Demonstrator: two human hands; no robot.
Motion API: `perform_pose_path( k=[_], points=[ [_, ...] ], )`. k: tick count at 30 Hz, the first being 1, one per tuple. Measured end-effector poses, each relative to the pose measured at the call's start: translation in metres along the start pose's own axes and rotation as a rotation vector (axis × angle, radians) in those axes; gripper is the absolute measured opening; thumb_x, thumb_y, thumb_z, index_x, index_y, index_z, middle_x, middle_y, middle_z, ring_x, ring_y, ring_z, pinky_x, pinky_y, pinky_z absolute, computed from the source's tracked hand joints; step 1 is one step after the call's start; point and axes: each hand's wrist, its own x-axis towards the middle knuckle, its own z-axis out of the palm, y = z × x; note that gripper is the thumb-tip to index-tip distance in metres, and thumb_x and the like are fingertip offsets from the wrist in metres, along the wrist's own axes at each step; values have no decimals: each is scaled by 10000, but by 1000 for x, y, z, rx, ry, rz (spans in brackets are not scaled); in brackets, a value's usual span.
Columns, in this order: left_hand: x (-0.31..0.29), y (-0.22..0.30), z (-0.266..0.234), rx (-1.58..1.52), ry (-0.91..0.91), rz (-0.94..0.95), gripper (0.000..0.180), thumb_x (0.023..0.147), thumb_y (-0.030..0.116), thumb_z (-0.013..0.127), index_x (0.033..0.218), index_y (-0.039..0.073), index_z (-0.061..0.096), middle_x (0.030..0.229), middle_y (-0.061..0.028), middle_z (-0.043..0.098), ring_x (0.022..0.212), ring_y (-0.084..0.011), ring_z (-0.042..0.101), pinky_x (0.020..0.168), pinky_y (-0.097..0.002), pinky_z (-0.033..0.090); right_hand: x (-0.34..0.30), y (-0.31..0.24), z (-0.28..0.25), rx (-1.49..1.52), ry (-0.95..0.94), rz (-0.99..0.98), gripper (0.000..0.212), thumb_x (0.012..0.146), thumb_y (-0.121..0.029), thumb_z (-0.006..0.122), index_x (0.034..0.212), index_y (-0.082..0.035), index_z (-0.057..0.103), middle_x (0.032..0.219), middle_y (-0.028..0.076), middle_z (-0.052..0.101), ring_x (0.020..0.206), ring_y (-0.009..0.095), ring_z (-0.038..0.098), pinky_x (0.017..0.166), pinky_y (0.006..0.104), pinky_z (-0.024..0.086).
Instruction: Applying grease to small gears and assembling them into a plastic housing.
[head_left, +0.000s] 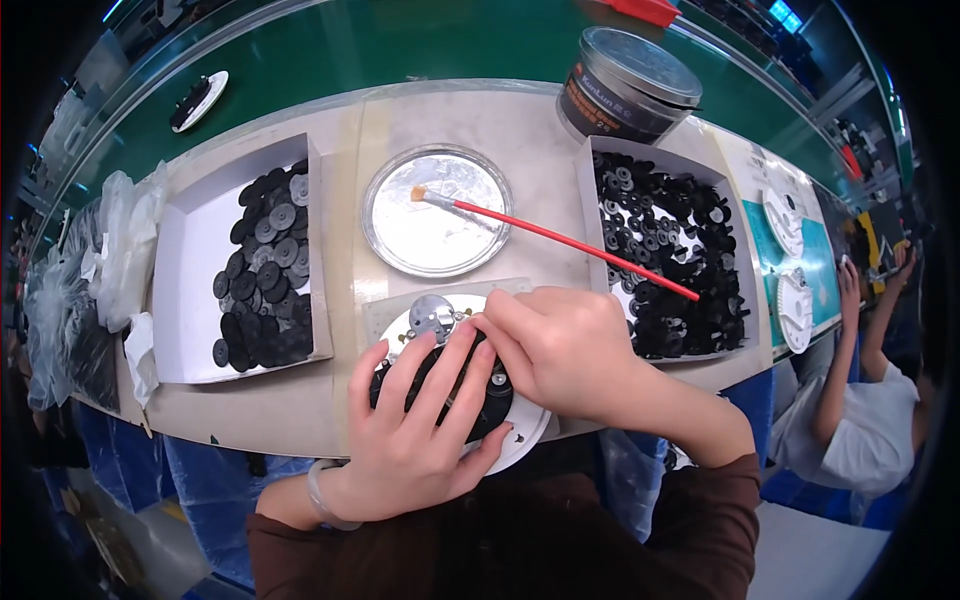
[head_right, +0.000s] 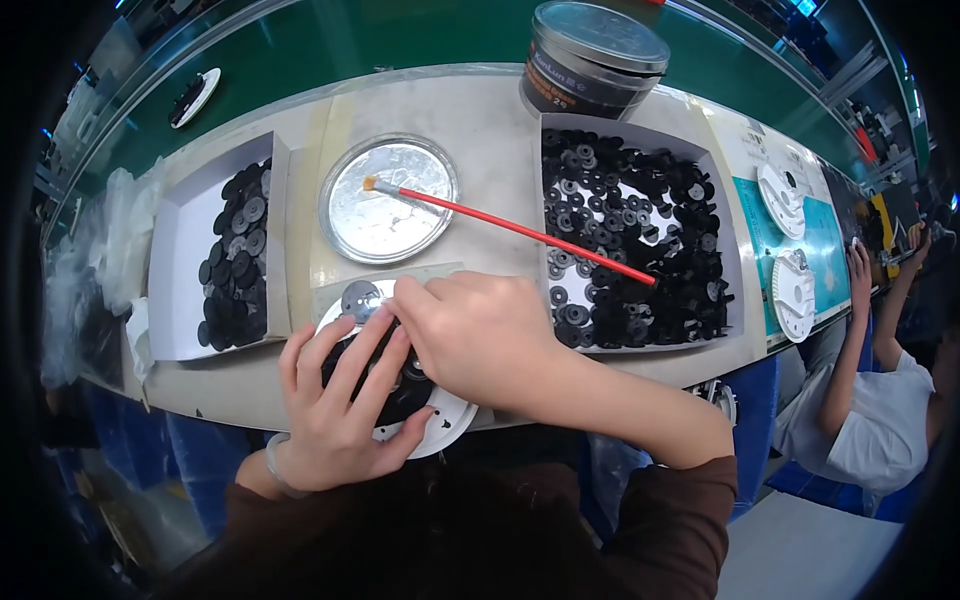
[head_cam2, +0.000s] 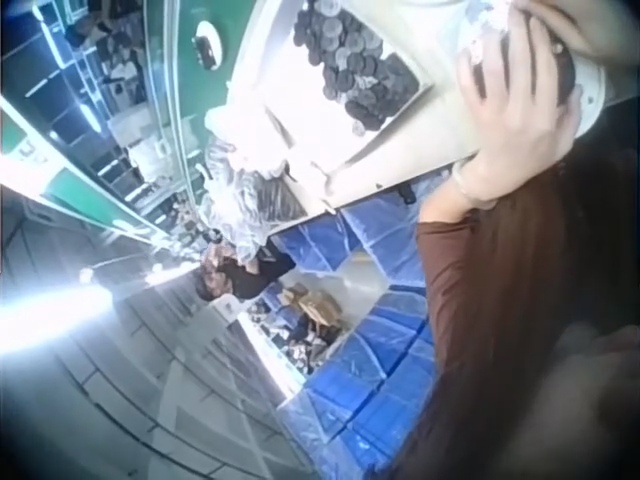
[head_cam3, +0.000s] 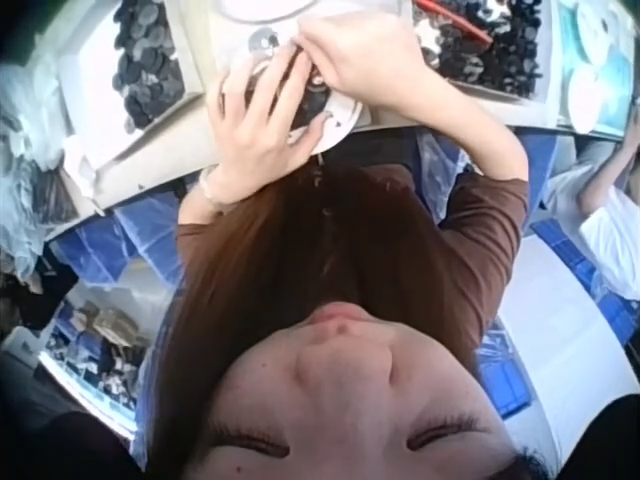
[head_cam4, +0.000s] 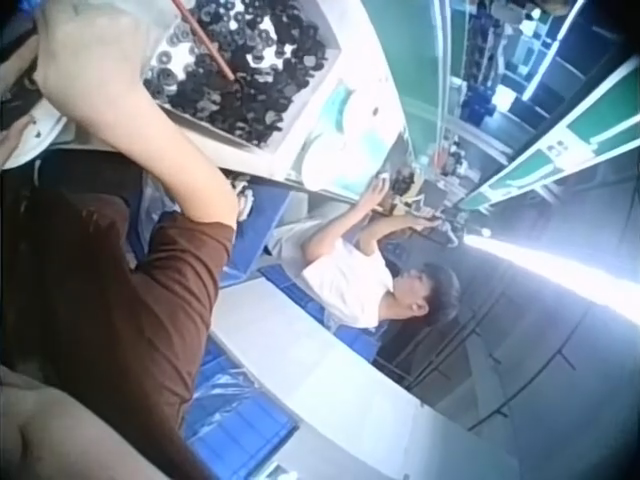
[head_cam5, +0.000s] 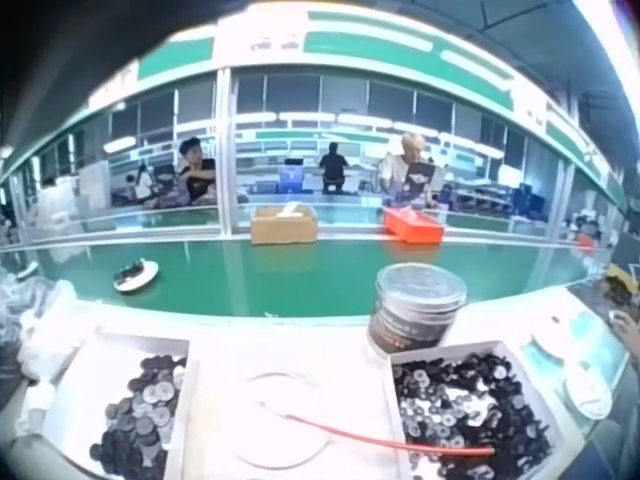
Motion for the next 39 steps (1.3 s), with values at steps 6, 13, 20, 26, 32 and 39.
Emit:
perform_pose_path(
  k=[6,13,20,26,32,39],
  points=[
    [3,-1,1,-60,-25,13,477,678,338,602,1051,42,577,1145,-103,527,952,-232,484,864,-416,322,-2,-1,-7,-57,-81,54,129,744,-127,600,672,-70,511,501,56,504,441,226,522,383,318,386],
    [0,-1,1,-61,-21,14,523,623,301,636,1073,42,569,1155,-106,524,926,-243,442,851,-401,282,-9,31,-69,-108,208,400,221,814,-119,553,640,13,517,478,70,451,426,164,465,425,265,349],
    [3,-1,1,-70,-13,21,492,650,302,632,1052,24,566,1166,-127,508,927,-241,462,856,-430,293,-52,145,-102,-435,227,689,150,781,-93,554,913,-53,614,667,80,585,599,169,546,583,277,434],
    [-4,-27,-13,-561,66,40,650,598,426,726,1081,40,525,1083,-98,500,968,-279,432,874,-394,320,-46,178,-94,-200,34,717,185,766,-155,602,895,-24,620,678,87,613,601,169,569,588,291,448],
    [-11,-43,-13,-2237,45,135,980,538,885,222,811,-19,484,713,-74,474,658,-157,413,641,-269,339,-42,192,-80,-347,-115,664,238,679,-155,666,841,-5,575,694,101,585,643,200,563,602,311,451],
    [-8,-47,-25,-2342,10,14,713,717,755,252,694,73,458,596,3,416,589,-121,350,562,-252,292,-38,176,-84,-403,-201,692,201,654,-130,670,810,-27,594,639,102,585,603,244,577,582,355,449]
  ],
)
